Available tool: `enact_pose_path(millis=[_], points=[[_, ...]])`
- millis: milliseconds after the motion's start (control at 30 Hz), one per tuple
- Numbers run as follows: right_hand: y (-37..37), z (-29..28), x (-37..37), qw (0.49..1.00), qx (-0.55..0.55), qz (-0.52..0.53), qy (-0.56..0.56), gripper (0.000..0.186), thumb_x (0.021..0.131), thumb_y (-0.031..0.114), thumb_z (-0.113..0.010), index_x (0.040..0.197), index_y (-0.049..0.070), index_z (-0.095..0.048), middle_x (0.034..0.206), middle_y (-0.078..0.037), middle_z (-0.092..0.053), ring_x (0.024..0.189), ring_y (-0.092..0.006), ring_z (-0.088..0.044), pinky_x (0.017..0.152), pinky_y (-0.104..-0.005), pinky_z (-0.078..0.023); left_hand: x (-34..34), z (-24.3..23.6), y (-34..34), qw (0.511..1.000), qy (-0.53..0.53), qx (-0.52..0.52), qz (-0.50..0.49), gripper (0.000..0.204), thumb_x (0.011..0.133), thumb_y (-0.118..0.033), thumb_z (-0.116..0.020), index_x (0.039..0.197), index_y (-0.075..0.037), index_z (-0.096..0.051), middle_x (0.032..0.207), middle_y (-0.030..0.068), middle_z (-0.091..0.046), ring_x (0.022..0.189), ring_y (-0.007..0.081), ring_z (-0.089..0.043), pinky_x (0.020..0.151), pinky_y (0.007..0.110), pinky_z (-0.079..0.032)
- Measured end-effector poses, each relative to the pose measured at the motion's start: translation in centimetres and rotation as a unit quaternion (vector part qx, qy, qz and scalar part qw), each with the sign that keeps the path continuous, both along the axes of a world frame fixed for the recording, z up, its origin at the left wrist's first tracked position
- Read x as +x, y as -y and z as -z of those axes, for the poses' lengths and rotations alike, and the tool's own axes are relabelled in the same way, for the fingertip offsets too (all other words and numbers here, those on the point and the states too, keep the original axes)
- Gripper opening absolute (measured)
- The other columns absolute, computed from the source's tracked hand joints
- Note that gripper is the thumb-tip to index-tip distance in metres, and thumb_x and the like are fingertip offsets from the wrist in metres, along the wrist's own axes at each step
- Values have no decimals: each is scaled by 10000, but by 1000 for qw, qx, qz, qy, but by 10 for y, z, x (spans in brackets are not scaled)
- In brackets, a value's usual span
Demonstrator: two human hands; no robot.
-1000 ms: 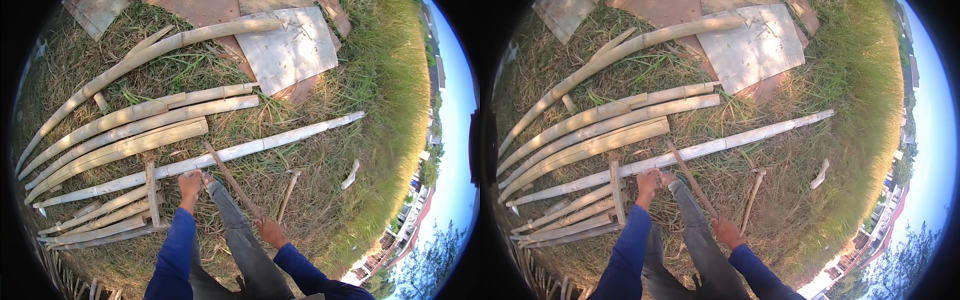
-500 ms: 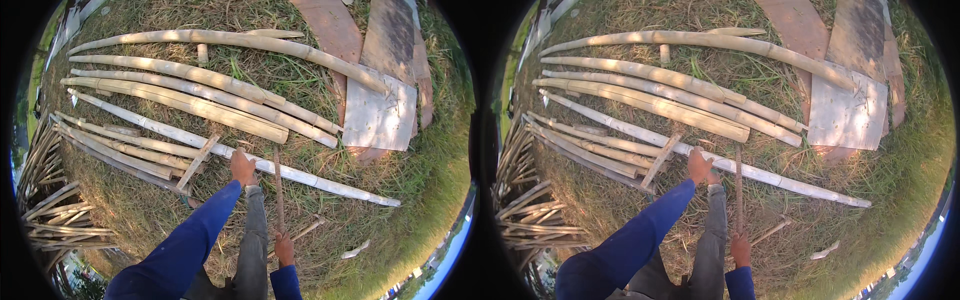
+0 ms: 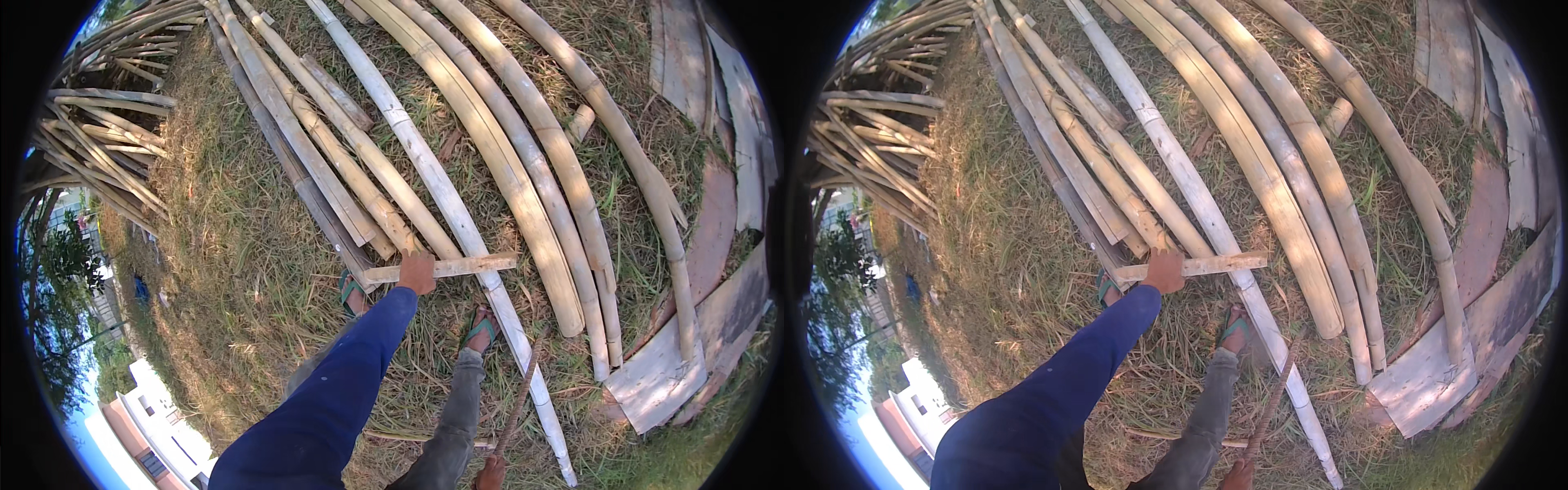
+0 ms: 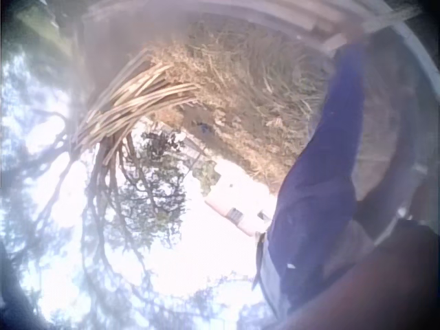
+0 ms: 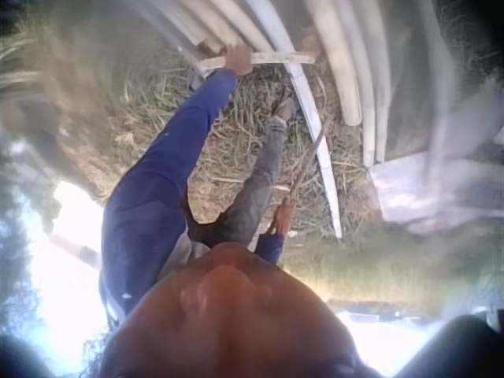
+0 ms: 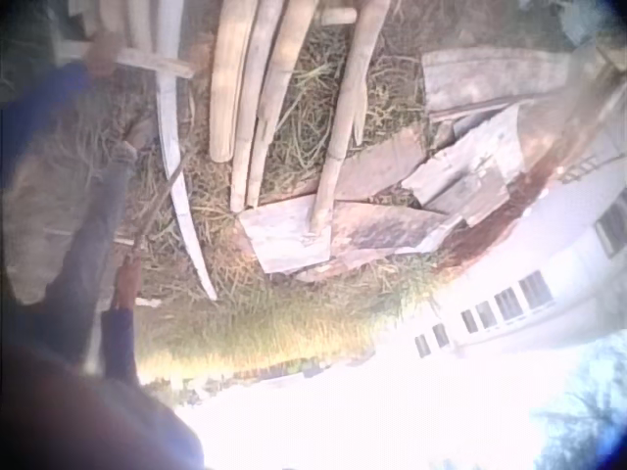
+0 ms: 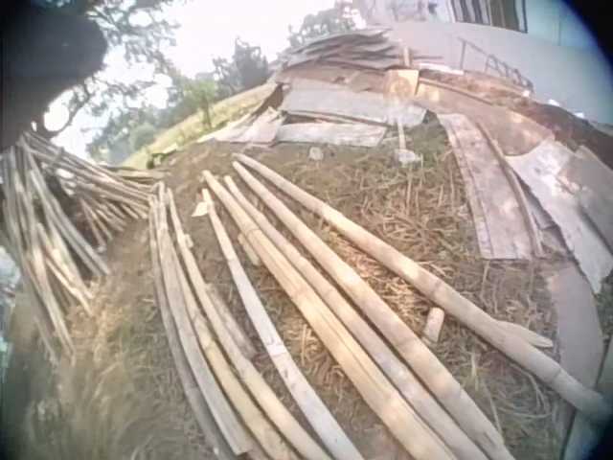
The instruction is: The person moves bamboo poles by hand, then uses a metal rod and a wooden block to split the bamboo poles while standing in an outdoor grassy area.
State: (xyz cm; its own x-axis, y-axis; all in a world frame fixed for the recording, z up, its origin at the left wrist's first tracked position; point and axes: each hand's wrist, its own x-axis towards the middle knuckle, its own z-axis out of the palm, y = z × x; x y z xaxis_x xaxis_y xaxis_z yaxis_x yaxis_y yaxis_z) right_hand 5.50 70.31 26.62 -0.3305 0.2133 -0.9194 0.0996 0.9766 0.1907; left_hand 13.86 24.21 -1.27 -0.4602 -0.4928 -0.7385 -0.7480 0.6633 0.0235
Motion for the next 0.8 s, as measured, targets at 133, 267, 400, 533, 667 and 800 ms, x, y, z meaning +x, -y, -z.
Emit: enact_pose_path(millis=[133,267,400,533,667,800], points=[[23,-3,-7,998,1,-51,-32,591,1014,455,-448,1361,-23,-464,1243,-289,-538,1150,-385,-530,943,-474,-426,58,-55,2,976,-126,97,-150,512,715,-320,-713,1114,-10,-633,1093,205,-616,983,386,-622,891,470,-475],[83,-17,-2,997,3,-66,-39,531,1015,440,-457,1302,-7,-480,1136,-251,-546,1036,-350,-545,855,-453,-440,155,-123,37,944,-142,133,-265,625,739,-338,-693,1242,9,-565,991,239,-675,927,398,-660,823,500,-511],[146,-33,14,996,-8,-75,-41,473,1016,424,-466,1243,9,-496,1029,-214,-554,922,-315,-560,767,-431,-454,263,-201,81,918,-76,46,-385,586,733,-367,-706,1209,-40,-605,918,202,-705,862,390,-681,781,485,-537],[209,-52,31,996,-28,-84,-19,419,1017,408,-475,1184,26,-512,922,-176,-562,808,-279,-574,679,-410,-468,417,-240,70,862,-31,-10,-507,528,664,-402,-775,1062,-64,-691,918,182,-720,885,358,-697,788,461,-550],[263,-61,47,996,-58,-63,18,369,1018,392,-485,1125,42,-528,816,-138,-569,694,-244,-589,591,-389,-481,519,-279,51,833,55,-11,-550,544,671,-422,-795,1071,-63,-712,935,177,-731,876,355,-710,783,450,-561],[327,-99,77,993,-109,-1,49,336,1019,398,-492,1073,70,-541,708,-73,-540,577,-179,-558,503,-341,-463,571,-299,22,766,141,28,-627,614,667,-447,-801,1062,12,-698,940,226,-719,908,369,-705,805,456,-558]])
